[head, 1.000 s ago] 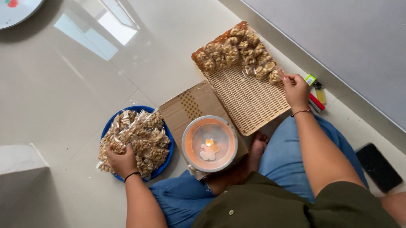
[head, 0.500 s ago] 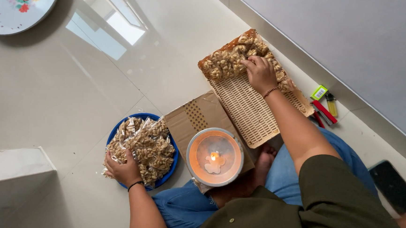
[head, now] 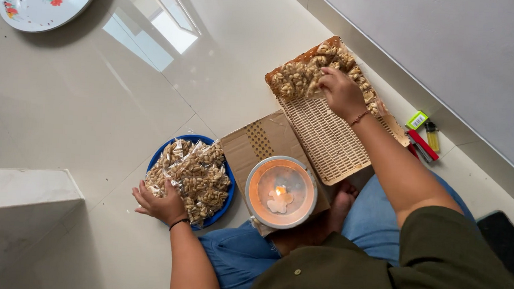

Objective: Sealing small plastic bags containing food by carefully melting the opening over a candle flame.

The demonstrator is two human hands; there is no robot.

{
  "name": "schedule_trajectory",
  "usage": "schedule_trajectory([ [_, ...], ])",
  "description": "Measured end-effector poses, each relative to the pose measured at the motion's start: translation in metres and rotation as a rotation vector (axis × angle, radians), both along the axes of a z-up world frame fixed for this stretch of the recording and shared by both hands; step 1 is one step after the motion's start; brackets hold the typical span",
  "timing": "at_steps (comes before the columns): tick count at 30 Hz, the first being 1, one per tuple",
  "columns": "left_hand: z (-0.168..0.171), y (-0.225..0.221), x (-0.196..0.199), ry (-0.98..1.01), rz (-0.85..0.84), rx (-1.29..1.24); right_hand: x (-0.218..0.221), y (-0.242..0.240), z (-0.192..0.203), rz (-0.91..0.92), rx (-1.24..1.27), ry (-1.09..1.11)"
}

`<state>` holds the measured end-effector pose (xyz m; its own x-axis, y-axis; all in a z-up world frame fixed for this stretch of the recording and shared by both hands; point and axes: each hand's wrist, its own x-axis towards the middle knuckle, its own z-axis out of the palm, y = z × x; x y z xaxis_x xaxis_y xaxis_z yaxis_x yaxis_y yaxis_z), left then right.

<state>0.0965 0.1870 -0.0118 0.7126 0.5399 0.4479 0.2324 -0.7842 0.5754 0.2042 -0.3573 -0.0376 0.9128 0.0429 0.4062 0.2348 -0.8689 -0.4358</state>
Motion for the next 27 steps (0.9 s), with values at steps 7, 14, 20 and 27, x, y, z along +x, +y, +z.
schedule_trajectory([
  [7, 0.052, -0.054, -0.028, -0.189, -0.276, -0.085, -0.115, 0.053, 0.131, 0.171, 0.274, -0.037],
  [14, 0.128, -0.182, -0.117, 0.240, -1.006, -0.812, -0.210, 0.124, 0.201, 0.466, 0.290, -0.038],
  [20, 0.147, -0.198, -0.158, 0.137, -0.990, -1.001, -0.256, 0.156, 0.203, 0.568, 0.287, -0.079],
  [27, 0.126, -0.193, -0.177, -0.009, -0.868, -1.132, -0.271, 0.165, 0.181, 0.461, 0.836, 0.311],
])
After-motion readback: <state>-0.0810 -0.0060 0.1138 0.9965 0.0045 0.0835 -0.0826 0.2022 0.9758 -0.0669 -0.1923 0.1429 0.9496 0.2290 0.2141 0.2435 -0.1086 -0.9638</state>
